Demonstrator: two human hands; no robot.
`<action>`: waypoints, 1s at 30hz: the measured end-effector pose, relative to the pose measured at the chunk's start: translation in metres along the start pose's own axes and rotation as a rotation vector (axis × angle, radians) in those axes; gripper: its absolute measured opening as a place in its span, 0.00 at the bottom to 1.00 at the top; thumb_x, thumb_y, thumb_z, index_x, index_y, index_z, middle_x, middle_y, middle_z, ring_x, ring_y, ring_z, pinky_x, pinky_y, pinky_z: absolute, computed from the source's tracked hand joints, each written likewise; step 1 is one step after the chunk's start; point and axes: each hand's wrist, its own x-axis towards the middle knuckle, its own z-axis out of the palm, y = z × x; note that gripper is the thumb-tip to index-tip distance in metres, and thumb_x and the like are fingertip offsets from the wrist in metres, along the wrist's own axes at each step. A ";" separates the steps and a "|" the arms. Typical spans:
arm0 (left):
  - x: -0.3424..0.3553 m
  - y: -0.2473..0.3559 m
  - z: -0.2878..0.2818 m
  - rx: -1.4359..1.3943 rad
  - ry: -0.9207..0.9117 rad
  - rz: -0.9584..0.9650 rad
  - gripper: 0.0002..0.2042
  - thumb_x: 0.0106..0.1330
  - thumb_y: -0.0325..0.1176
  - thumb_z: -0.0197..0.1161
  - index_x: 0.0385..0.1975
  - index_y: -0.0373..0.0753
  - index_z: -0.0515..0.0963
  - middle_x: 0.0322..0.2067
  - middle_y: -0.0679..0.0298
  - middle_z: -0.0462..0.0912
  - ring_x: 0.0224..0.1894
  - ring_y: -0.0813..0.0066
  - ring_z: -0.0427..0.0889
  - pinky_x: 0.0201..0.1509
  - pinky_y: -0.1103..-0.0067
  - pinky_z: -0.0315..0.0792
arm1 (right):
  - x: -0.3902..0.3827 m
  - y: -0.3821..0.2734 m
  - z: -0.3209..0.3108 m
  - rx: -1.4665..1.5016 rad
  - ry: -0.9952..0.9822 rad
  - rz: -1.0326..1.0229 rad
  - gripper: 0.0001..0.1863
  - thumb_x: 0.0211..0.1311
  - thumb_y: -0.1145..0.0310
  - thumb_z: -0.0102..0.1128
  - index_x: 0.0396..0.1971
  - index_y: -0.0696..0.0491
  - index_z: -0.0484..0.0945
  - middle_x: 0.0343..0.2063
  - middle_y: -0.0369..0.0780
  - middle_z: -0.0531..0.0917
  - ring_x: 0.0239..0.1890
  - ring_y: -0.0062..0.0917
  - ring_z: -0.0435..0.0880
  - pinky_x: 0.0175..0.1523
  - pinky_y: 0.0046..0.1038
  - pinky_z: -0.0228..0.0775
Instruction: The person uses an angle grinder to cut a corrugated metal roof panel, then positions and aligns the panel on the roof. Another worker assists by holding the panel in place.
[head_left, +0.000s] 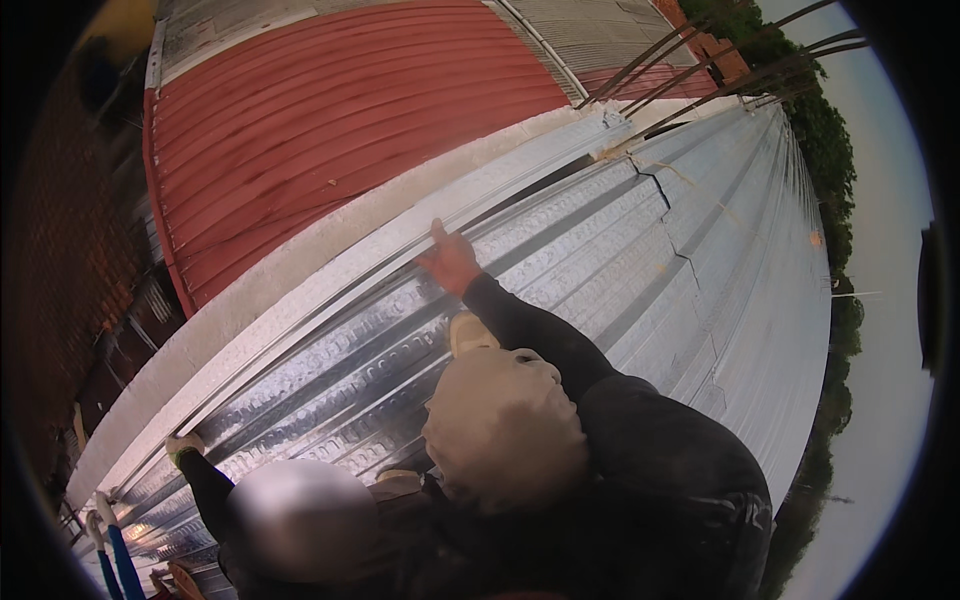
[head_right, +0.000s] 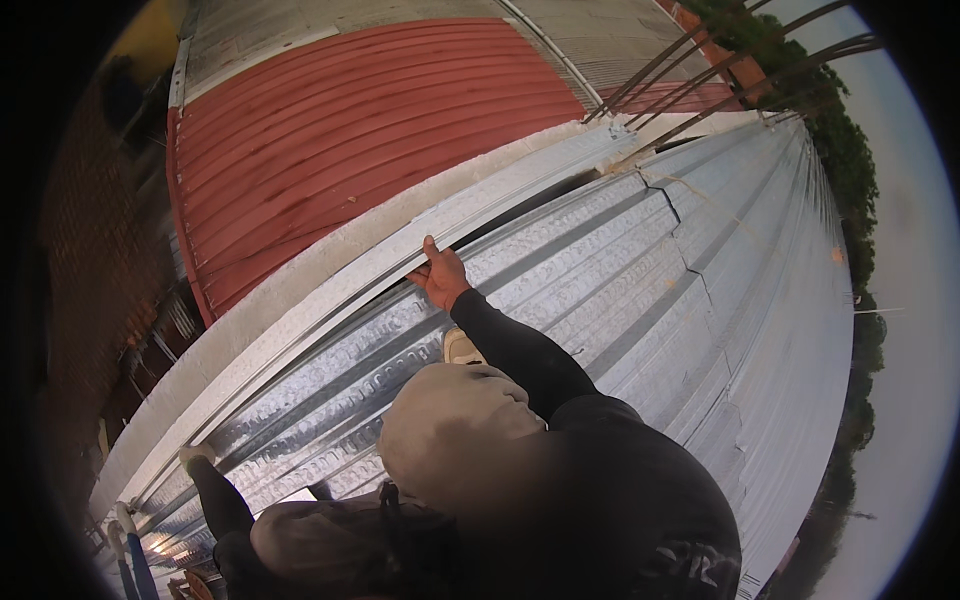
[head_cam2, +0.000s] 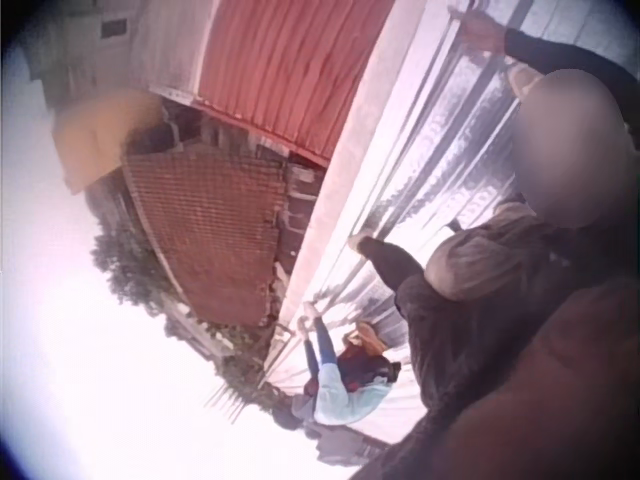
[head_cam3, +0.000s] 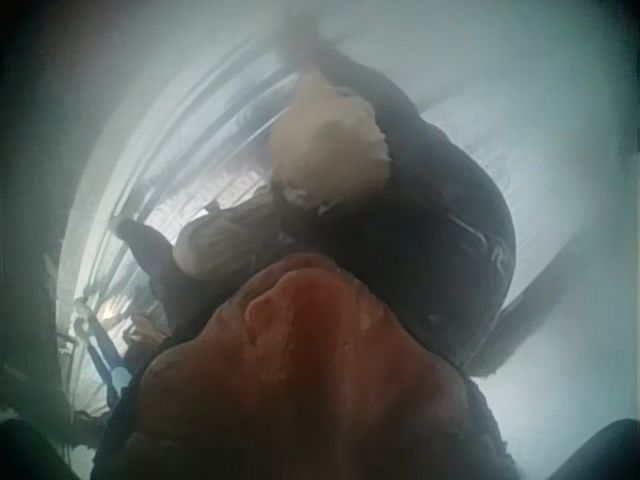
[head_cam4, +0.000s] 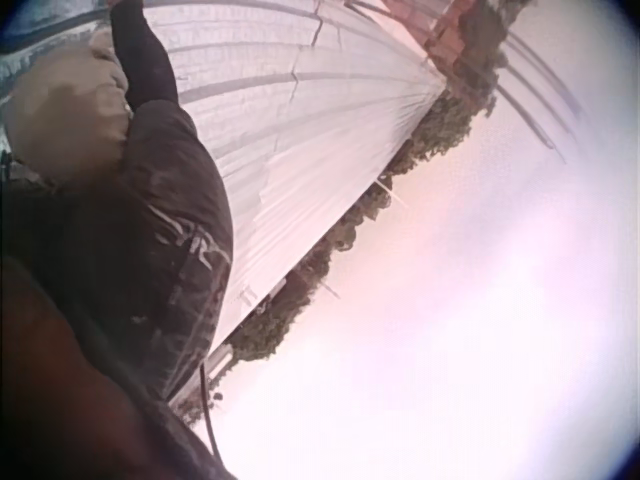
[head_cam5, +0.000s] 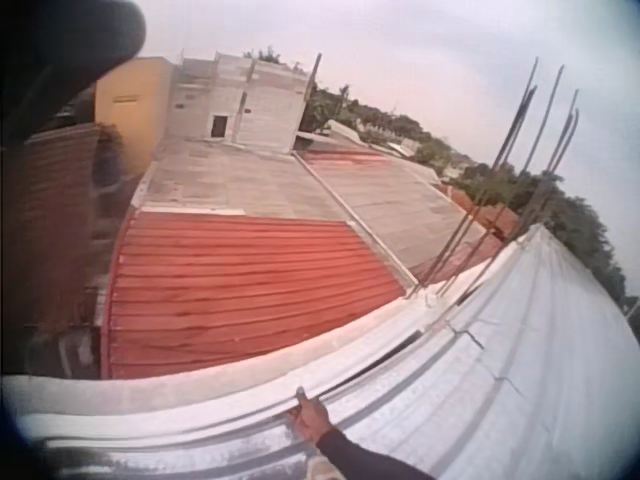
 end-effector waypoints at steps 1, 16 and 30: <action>-0.004 -0.009 -0.005 -0.022 0.009 -0.048 0.27 0.75 0.49 0.67 0.66 0.37 0.83 0.60 0.45 0.90 0.64 0.49 0.89 0.65 0.60 0.84 | 0.000 0.005 0.011 0.234 0.031 0.102 0.26 0.86 0.49 0.62 0.65 0.57 0.74 0.58 0.47 0.86 0.61 0.41 0.89 0.65 0.50 0.88; -0.063 0.060 -0.031 -0.489 0.016 -0.563 0.51 0.62 0.67 0.75 0.71 0.24 0.73 0.69 0.37 0.80 0.69 0.44 0.83 0.75 0.60 0.76 | -0.028 0.026 0.003 0.511 0.090 0.312 0.24 0.89 0.55 0.57 0.70 0.57 0.71 0.66 0.47 0.82 0.69 0.45 0.83 0.74 0.53 0.80; -0.075 0.092 -0.003 -0.294 0.100 -0.560 0.43 0.68 0.60 0.68 0.68 0.23 0.78 0.65 0.36 0.85 0.65 0.41 0.87 0.73 0.59 0.79 | -0.002 0.074 -0.025 -0.023 0.181 0.306 0.36 0.81 0.52 0.71 0.67 0.66 0.67 0.59 0.59 0.81 0.61 0.55 0.87 0.60 0.57 0.92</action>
